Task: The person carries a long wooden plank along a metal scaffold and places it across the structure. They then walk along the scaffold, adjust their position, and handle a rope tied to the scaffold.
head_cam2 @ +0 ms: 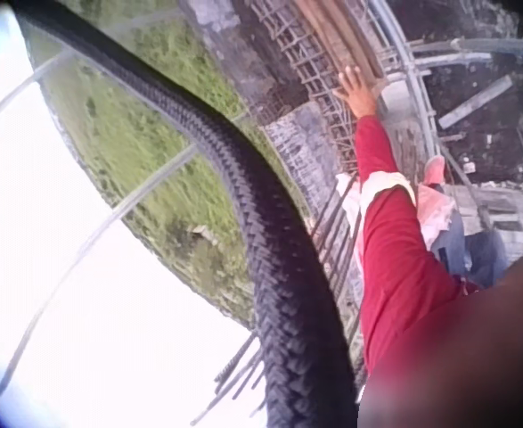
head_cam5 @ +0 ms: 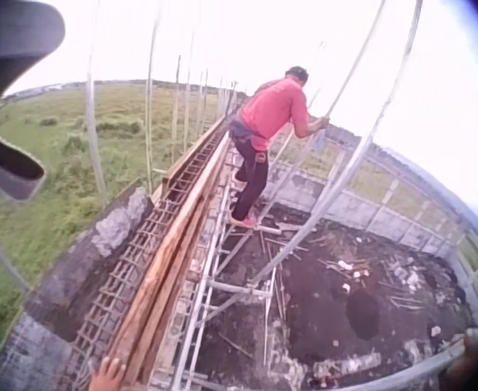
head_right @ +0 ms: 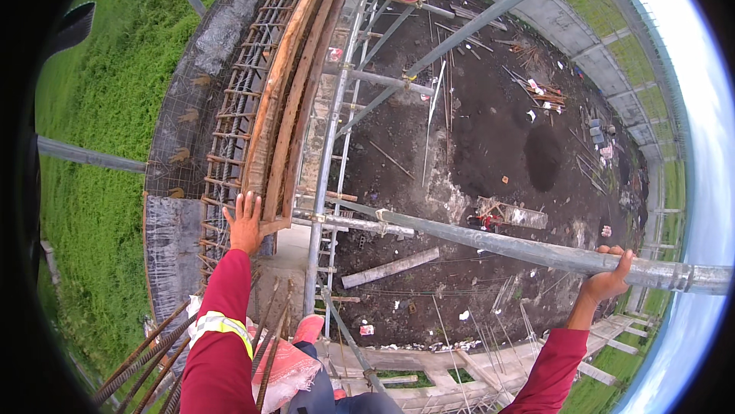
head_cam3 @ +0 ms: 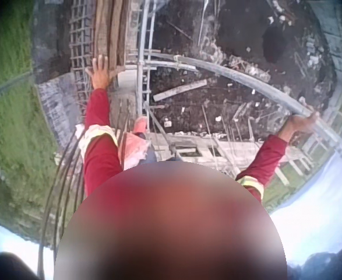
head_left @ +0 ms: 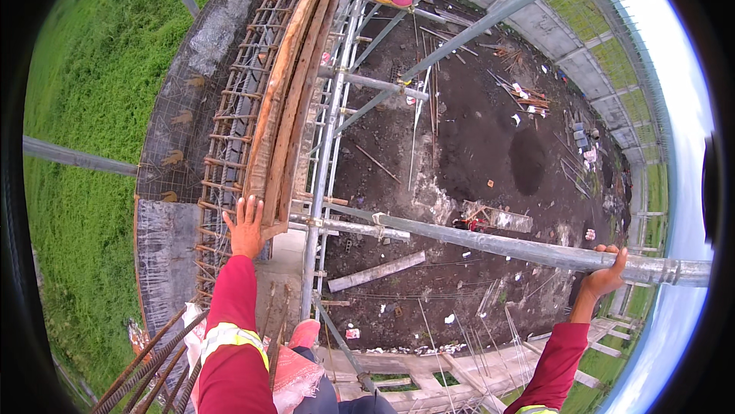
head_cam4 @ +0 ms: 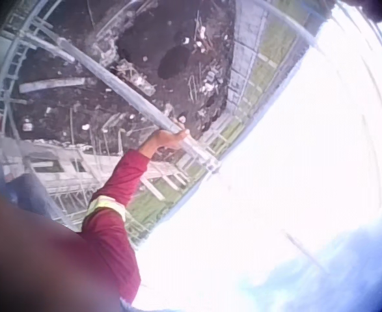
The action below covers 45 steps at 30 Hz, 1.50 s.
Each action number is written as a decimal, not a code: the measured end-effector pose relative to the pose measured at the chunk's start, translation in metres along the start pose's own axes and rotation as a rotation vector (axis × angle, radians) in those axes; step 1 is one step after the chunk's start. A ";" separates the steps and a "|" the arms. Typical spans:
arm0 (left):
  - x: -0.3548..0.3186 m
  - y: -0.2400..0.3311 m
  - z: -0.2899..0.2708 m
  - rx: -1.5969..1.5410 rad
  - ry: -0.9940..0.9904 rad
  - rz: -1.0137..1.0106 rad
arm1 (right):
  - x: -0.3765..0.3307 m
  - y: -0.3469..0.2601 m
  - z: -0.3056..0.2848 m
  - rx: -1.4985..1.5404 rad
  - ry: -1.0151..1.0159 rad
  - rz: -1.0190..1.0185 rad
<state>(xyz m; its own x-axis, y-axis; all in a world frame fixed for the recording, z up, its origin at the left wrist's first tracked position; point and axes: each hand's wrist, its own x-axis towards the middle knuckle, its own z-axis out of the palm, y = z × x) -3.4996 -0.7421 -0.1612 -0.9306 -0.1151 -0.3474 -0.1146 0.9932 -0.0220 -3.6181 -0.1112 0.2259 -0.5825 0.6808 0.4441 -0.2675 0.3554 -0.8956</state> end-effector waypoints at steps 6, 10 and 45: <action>0.000 0.005 -0.006 -0.035 -0.058 -0.003 | -0.004 -0.002 0.001 0.004 -0.062 -0.020; 0.001 0.012 -0.011 -0.059 -0.023 -0.048 | -0.008 -0.007 0.004 -0.008 -0.083 -0.011; 0.033 0.038 -0.017 -0.646 0.223 -0.810 | -0.034 -0.029 -0.038 -0.404 -0.225 0.185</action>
<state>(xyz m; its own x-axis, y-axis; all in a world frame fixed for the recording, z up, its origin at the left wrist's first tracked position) -3.5405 -0.7084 -0.1579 -0.5286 -0.8046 -0.2705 -0.8316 0.4270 0.3552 -3.5613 -0.1206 0.2374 -0.7549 0.6170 0.2222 0.1489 0.4913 -0.8582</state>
